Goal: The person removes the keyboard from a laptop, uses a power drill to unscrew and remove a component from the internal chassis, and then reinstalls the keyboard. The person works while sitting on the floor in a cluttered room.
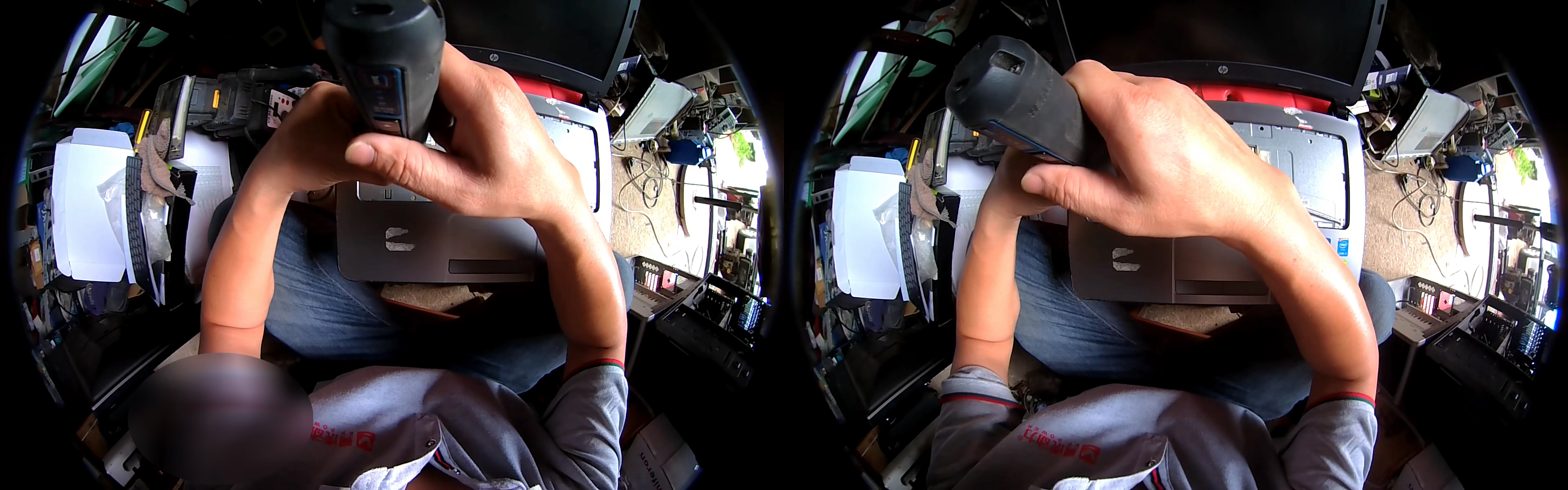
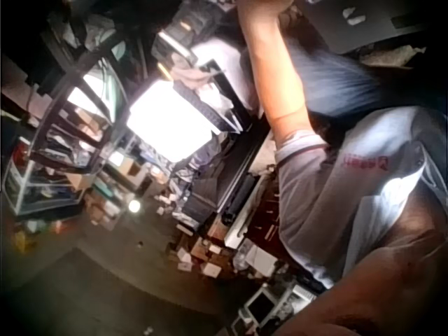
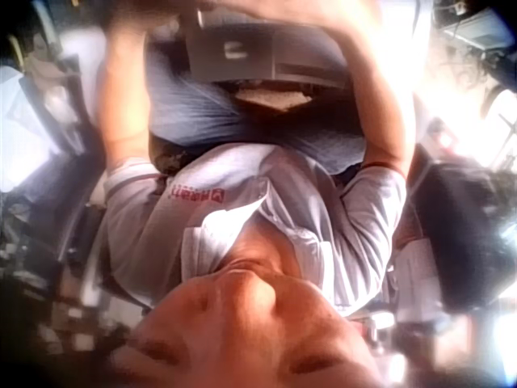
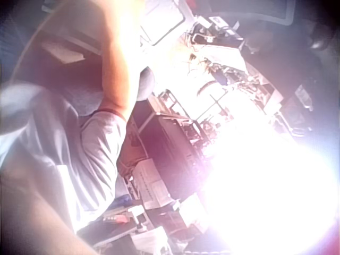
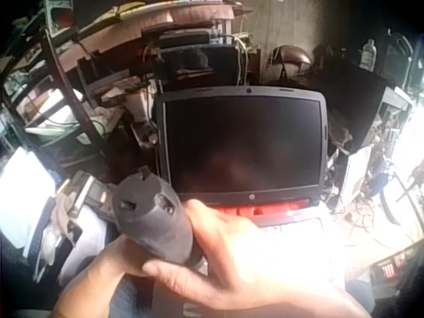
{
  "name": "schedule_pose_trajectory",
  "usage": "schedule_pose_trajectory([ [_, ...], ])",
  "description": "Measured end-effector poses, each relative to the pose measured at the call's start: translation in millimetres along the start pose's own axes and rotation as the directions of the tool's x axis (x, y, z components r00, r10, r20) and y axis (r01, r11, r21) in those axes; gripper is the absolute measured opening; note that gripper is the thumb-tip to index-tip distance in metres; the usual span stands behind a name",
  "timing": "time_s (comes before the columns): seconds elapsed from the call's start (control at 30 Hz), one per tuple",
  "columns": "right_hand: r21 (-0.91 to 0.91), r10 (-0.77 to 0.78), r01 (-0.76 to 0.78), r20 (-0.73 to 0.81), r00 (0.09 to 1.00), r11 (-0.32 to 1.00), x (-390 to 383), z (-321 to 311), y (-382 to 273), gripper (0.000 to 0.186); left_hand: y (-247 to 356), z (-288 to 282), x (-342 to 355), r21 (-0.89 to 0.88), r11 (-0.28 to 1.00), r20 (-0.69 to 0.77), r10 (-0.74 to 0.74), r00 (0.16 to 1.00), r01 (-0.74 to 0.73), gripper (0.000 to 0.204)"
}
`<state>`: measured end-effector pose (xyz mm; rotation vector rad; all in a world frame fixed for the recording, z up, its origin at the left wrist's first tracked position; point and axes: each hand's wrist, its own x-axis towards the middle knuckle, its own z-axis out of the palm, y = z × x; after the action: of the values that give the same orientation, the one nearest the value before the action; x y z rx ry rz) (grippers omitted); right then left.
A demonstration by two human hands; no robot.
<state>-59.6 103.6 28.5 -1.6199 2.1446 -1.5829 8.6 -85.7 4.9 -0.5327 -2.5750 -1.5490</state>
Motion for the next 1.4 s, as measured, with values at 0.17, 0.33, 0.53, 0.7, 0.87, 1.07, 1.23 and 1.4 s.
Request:
schedule_pose_trajectory([
  [0.17,-0.004,-0.021,0.021,-0.002,1.000,1.000,0.5,0.2,2.7,0.050,-1.3,0.2,-1.1,-0.066,0.997,0.011,-0.050,0.999,0.050,0.029],
  [0.33,-0.001,-0.005,0.005,0.001,1.000,1.000,0.5,0.3,1.1,0.050,-1.8,0.6,-1.5,-0.047,0.998,0.005,-0.051,0.999,0.051,0.029],
  [0.53,-0.003,-0.007,0.007,-0.001,1.000,1.000,0.1,0.2,0.9,0.049,2.0,-0.6,0.1,-0.053,0.996,0.012,-0.068,0.998,0.068,0.027],
  [0.7,0.033,-0.006,0.007,-0.022,1.000,0.999,1.1,2.4,0.6,0.045,-0.4,-0.3,-1.9,-0.122,0.983,0.030,-0.132,0.991,0.134,0.026],
  [0.87,0.056,0.002,-0.001,-0.017,1.000,0.998,0.8,2.0,-1.5,0.044,2.2,-0.5,0.1,-0.045,0.998,0.001,-0.034,0.999,0.034,0.027],
  [1.07,0.020,-0.017,0.017,-0.027,0.999,1.000,1.3,1.6,0.4,0.044,2.1,-0.5,-1.5,-0.059,0.995,0.009,-0.082,0.997,0.082,0.030],
  [1.23,-0.015,0.005,-0.004,0.025,1.000,1.000,-0.9,-1.0,2.4,0.051,1.7,1.5,-1.8,-0.018,0.998,0.015,-0.067,0.998,0.068,0.031],
  [1.4,0.011,0.005,-0.006,0.063,0.998,1.000,0.3,-5.1,-0.1,0.053,8.5,1.9,0.6,-0.229,0.961,0.009,-0.156,0.988,0.154,0.033],
])
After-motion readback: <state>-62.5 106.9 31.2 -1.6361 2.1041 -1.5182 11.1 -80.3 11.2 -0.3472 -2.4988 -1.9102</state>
